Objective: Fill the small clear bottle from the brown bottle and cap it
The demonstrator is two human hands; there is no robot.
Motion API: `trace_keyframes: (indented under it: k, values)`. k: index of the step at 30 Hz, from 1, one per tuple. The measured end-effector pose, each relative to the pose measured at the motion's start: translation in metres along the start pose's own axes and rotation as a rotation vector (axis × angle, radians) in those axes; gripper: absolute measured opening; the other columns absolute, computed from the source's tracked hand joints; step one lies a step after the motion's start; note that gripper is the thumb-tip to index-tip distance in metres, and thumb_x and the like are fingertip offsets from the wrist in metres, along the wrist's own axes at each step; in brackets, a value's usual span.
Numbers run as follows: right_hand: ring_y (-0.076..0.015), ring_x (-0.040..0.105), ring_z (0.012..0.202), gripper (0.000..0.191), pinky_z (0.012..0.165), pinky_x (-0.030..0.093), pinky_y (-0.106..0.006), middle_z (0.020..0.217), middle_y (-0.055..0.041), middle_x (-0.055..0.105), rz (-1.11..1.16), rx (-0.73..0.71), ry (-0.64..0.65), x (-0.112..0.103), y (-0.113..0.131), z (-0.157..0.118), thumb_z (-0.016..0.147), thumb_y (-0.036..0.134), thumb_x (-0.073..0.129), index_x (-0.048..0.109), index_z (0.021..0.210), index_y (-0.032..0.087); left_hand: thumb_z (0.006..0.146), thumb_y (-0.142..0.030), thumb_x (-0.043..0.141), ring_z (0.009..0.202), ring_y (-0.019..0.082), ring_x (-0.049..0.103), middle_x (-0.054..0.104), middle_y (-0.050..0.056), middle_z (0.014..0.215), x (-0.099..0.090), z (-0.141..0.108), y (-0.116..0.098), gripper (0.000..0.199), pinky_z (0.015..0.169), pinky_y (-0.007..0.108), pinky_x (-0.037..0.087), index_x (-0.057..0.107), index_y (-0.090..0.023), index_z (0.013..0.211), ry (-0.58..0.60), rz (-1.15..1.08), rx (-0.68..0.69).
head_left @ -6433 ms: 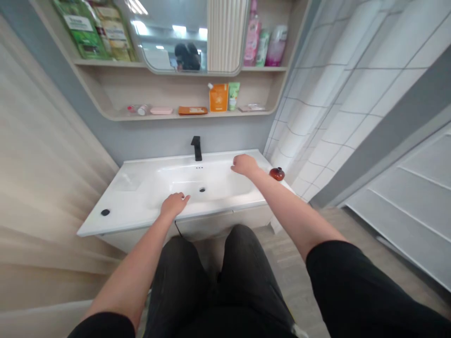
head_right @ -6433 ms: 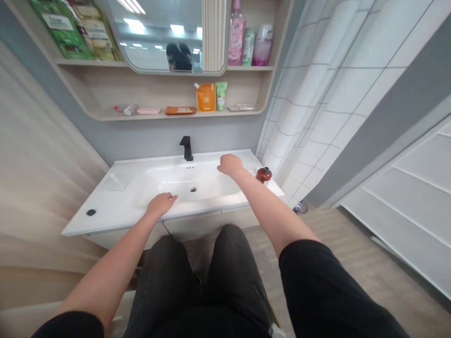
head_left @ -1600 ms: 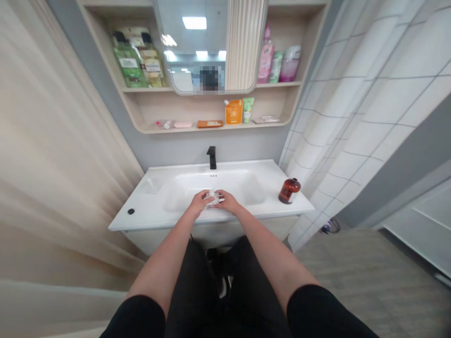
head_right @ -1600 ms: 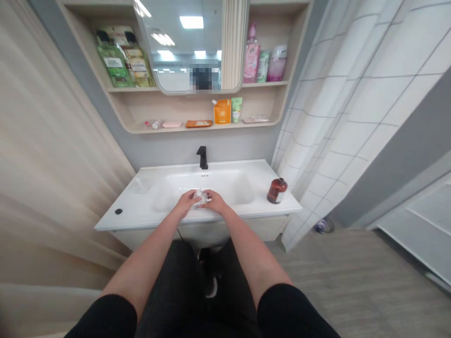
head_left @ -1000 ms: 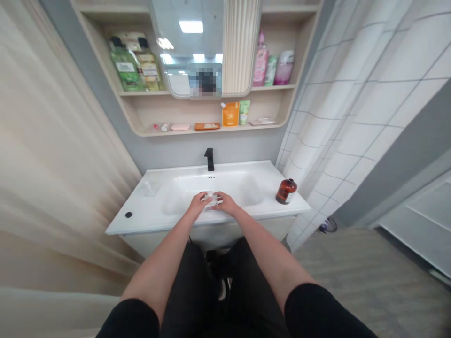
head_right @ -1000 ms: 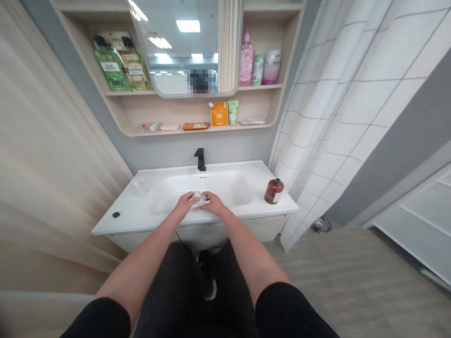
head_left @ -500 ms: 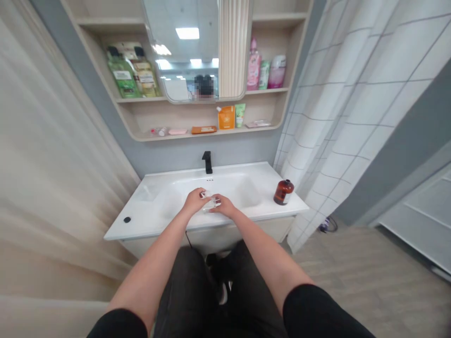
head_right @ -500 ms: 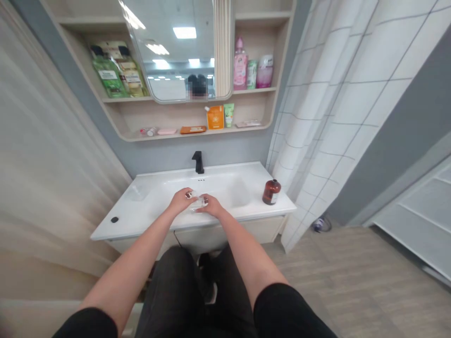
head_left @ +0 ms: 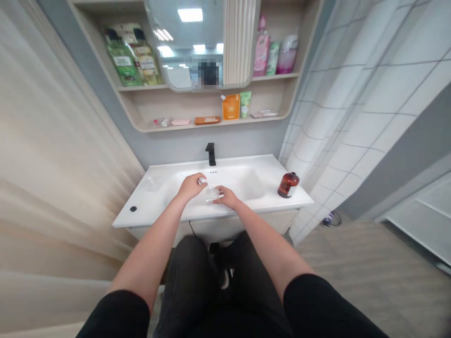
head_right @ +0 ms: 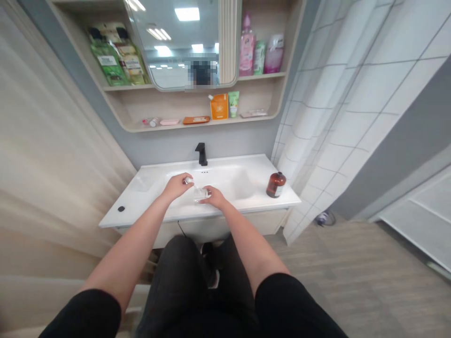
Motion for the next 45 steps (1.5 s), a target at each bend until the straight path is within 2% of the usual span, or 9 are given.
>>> trace_keyframes:
  k: [7, 11, 18, 22, 25, 28, 33, 42, 45]
  values:
    - [-0.025, 0.07, 0.1, 0.069, 0.095, 0.059, -0.041, 0.114, -0.0028, 0.077, -0.003, -0.006, -0.006, -0.001, -0.001, 0.001, 0.051, 0.034, 0.102, 0.074, 0.114, 0.026, 0.081, -0.035, 0.08, 0.076, 0.022, 0.064, 0.075, 0.002, 0.083, -0.016, -0.001, 0.009, 0.021, 0.075, 0.033, 0.044, 0.08, -0.024, 0.098, -0.055, -0.024, -0.039]
    - [-0.0253, 0.07, 0.102, 0.072, 0.096, 0.058, -0.041, 0.115, -0.0028, 0.077, 0.0, -0.004, -0.009, -0.001, -0.002, 0.001, 0.05, 0.034, 0.103, 0.074, 0.115, 0.027, 0.078, -0.043, 0.08, 0.077, 0.022, 0.062, 0.071, 0.001, 0.079, -0.028, -0.014, 0.031, 0.025, 0.076, 0.033, 0.044, 0.077, -0.024, 0.093, -0.154, -0.112, -0.091]
    - [-0.0257, 0.071, 0.101, 0.068, 0.096, 0.058, -0.041, 0.112, -0.002, 0.076, 0.014, -0.008, 0.01, -0.002, 0.0, -0.001, 0.052, 0.036, 0.101, 0.072, 0.113, 0.027, 0.06, -0.056, 0.087, 0.074, 0.021, 0.062, 0.069, 0.001, 0.076, -0.041, -0.088, 0.125, 0.049, 0.074, 0.033, 0.047, 0.063, -0.024, 0.088, -0.334, -0.477, -0.446]
    - [-0.0263, 0.07, 0.102, 0.068, 0.097, 0.057, -0.041, 0.109, -0.0021, 0.076, 0.01, -0.006, 0.01, -0.003, 0.004, -0.003, 0.053, 0.038, 0.1, 0.072, 0.113, 0.026, 0.063, -0.053, 0.085, 0.086, 0.027, 0.07, 0.074, 0.003, 0.086, -0.068, -0.129, 0.179, 0.044, 0.084, 0.038, 0.052, 0.063, -0.025, 0.089, -0.39, -0.231, -0.59]
    - [-0.026, 0.07, 0.102, 0.068, 0.097, 0.057, -0.041, 0.11, -0.0027, 0.076, 0.0, -0.004, 0.019, -0.003, 0.006, -0.004, 0.053, 0.039, 0.1, 0.072, 0.114, 0.026, 0.07, -0.048, 0.082, 0.1, 0.032, 0.072, 0.078, 0.007, 0.1, -0.097, -0.149, 0.2, 0.036, 0.094, 0.043, 0.053, 0.066, -0.025, 0.093, -0.437, 0.099, -0.64]
    - [-0.0258, 0.07, 0.101, 0.067, 0.097, 0.057, -0.042, 0.11, -0.0021, 0.076, -0.005, -0.007, 0.008, -0.003, 0.007, -0.004, 0.053, 0.038, 0.099, 0.072, 0.113, 0.026, 0.081, -0.047, 0.074, 0.105, 0.037, 0.071, 0.078, 0.012, 0.103, -0.109, -0.158, 0.201, 0.03, 0.094, 0.046, 0.053, 0.069, -0.024, 0.101, -0.424, 0.359, -0.61]
    - [-0.0267, 0.071, 0.101, 0.068, 0.095, 0.058, -0.042, 0.109, -0.0021, 0.077, -0.008, 0.008, -0.01, -0.003, 0.006, -0.004, 0.053, 0.037, 0.1, 0.073, 0.114, 0.027, 0.091, -0.042, 0.062, 0.098, 0.039, 0.07, 0.075, 0.019, 0.1, -0.092, -0.154, 0.189, 0.025, 0.087, 0.046, 0.051, 0.072, -0.02, 0.099, -0.278, 0.556, -0.541]
    - [-0.0258, 0.07, 0.102, 0.069, 0.097, 0.058, -0.042, 0.113, -0.0024, 0.077, -0.002, 0.005, -0.007, -0.003, 0.002, -0.002, 0.052, 0.036, 0.101, 0.072, 0.114, 0.027, 0.098, -0.044, 0.059, 0.104, 0.038, 0.067, 0.066, 0.022, 0.124, -0.088, -0.146, 0.17, 0.035, 0.087, 0.046, 0.05, 0.07, -0.017, 0.118, -0.361, 0.534, -0.54]
    - [-0.0262, 0.071, 0.104, 0.07, 0.098, 0.058, -0.042, 0.113, -0.0025, 0.077, 0.012, 0.005, 0.005, -0.003, 0.002, -0.003, 0.053, 0.036, 0.101, 0.072, 0.117, 0.027, 0.097, -0.043, 0.063, 0.11, 0.036, 0.067, 0.064, 0.019, 0.133, -0.065, -0.133, 0.145, 0.035, 0.094, 0.046, 0.051, 0.069, -0.02, 0.122, -0.412, 0.382, -0.424]
Point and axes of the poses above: each hand's wrist, its own z-axis towards the middle knuckle, its own x-axis out of the palm, y = z × x, the point moved 4 cm from there along z, towards the middle knuckle
